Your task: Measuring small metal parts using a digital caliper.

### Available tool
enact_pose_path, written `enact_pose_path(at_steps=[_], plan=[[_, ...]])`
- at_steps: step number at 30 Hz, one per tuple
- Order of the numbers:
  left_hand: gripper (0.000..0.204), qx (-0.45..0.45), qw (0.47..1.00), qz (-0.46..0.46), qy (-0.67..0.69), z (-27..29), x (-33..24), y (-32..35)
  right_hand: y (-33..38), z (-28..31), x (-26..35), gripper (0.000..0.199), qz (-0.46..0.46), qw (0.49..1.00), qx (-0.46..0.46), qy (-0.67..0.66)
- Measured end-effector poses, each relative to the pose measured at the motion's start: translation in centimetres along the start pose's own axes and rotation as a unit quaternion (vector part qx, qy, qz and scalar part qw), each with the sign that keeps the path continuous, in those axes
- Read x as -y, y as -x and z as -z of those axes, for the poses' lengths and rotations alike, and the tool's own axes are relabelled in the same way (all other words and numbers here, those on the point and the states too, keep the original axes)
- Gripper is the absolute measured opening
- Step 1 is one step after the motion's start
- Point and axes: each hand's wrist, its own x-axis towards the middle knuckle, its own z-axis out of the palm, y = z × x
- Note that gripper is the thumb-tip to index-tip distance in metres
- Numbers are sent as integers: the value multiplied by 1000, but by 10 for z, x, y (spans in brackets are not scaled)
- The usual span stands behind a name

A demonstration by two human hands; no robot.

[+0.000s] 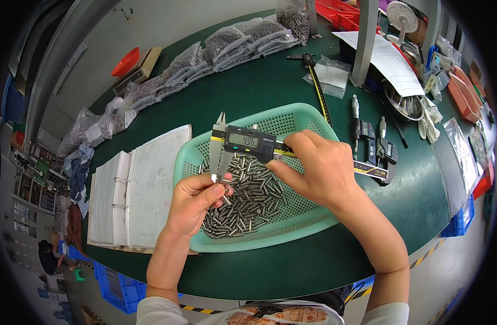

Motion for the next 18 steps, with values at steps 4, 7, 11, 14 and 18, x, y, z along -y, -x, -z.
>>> enact_pose_path(at_steps=[4, 7, 11, 14, 18], plan=[[22, 8, 1000, -13, -10, 0, 2, -1, 0, 3, 1, 31, 5, 1000, -10, 20], [24, -15, 999, -21, -27, 0, 5, -2, 0, 0, -2, 30, 16, 999, -24, 44], [29, -44, 997, -36, -45, 0, 4, -1, -1, 0, -3, 30, -5, 998, -29, 62], [32, -24, 998, -42, -40, -1, 5, -3, 0, 0, -6, 29, -23, 997, -17, 68], [35, 11, 999, -36, 4, 3, 5, -3, -1, 2, -2, 28, 0, 999, 12, 32]])
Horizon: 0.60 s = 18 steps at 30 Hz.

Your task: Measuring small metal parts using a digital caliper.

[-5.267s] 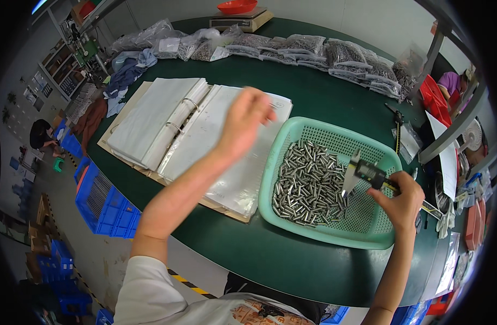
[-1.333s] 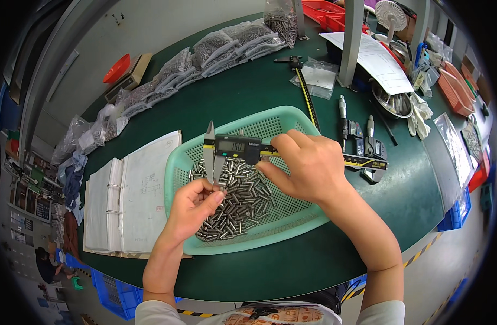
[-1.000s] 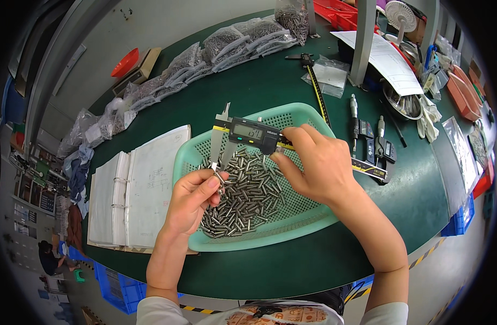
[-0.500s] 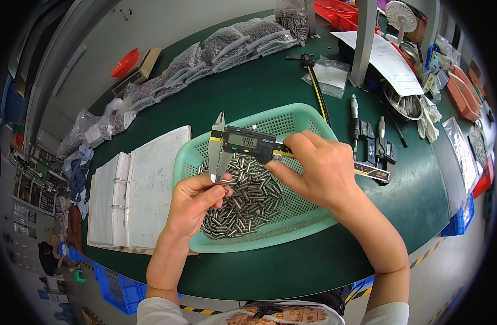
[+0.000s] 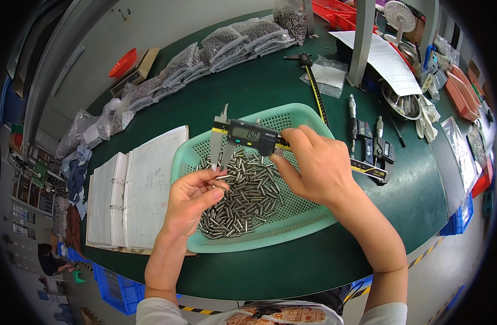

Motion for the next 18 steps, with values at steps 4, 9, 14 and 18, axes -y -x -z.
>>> enact_pose_path(at_steps=[4, 9, 14, 18], plan=[[33, 50, 993, 30, 102, 11, 3, 1, 0, -2, 2, 28, 27, 999, 10, -16], [33, 87, 984, 29, 153, 10, 0, 0, 0, -1, 0, 29, 29, 999, -11, -20], [38, 98, 985, 27, 140, 7, -1, 0, 1, 0, -3, 30, 37, 999, -27, 2], [39, 36, 997, 15, 65, 1, -3, 0, 0, 2, -3, 29, 35, 999, -29, 24]])
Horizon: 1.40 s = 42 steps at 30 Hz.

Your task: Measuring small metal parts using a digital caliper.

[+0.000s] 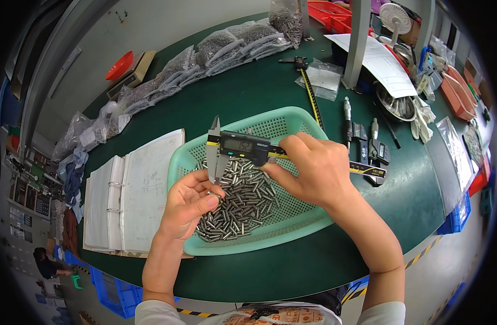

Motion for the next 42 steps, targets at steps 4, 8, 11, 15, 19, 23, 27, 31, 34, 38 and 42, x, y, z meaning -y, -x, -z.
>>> enact_pose_path(at_steps=[4, 8, 11, 15, 19, 23, 27, 31, 34, 38, 42], plan=[[44, -84, 987, -60, -127, -2, 5, -2, -1, -4, 1, 29, -17, 1000, -8, 18], [48, -92, 978, -101, -154, -8, 5, -1, 0, -5, -1, 29, -39, 999, 15, 13], [50, -81, 975, -125, -165, -7, 7, -2, 0, -1, 1, 29, -26, 998, 51, -34], [55, -78, 975, -109, -180, -9, 3, 0, 0, -2, 5, 28, 8, 997, 57, -41], [57, -63, 966, -140, -210, -10, 5, 0, 1, -1, 4, 29, 10, 998, 45, -31], [60, -52, 956, -167, -234, -10, 8, 1, 3, -1, 3, 30, 7, 999, 35, -10], [54, -101, 936, -139, -306, -11, 5, 6, 1, -4, 6, 31, 9, 1000, 26, 3], [47, -17, 644, -60, -763, 3, -16, 17, -2, -9, 5, 30, -5, 999, 22, 29], [47, 23, 581, 39, -813, -2, -12, 14, -1, -10, 1, 28, -52, 997, 43, 31], [44, 64, 610, 23, -790, -8, 7, 2, 5, 0, -12, 27, -140, 987, 80, 8], [25, 113, 606, -32, -786, 28, 3, 13, -8, -16, -2, 29, -106, 986, 108, -64]])
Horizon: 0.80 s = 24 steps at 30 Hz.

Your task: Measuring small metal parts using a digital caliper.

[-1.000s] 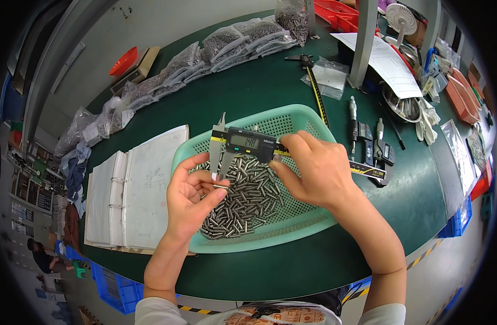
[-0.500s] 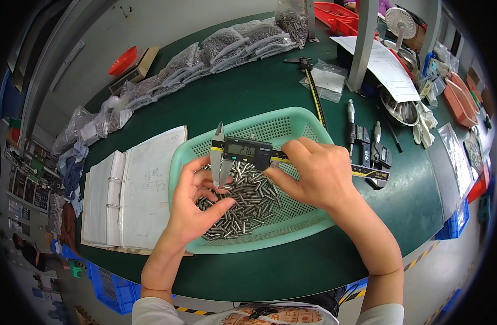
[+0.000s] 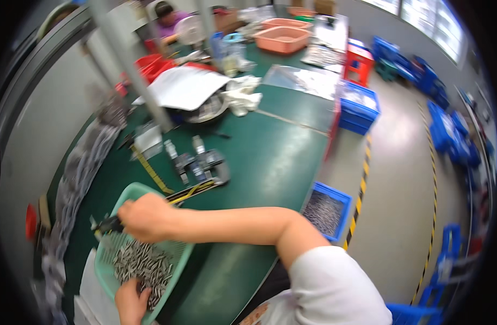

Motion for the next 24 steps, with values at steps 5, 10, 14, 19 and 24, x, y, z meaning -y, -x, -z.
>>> enact_pose_path(at_steps=[5, 10, 14, 19, 24], plan=[[27, 75, 996, 54, 11, 17, -35, -9, 11, -2, -8, 28, 16, 999, -17, -29], [23, 32, 999, 16, 18, 11, -25, -6, 9, -6, -7, 27, 14, 1000, -10, -24], [23, 49, 993, 85, 62, 11, -11, -7, 1, -12, -4, 28, 37, 999, 11, -30], [27, 39, 986, 113, 118, 27, -11, -6, 2, -11, -4, 27, 42, 998, 5, -48], [32, -84, 980, 123, 128, 34, -7, -16, 9, -6, -7, 29, 54, 993, -66, -77]])
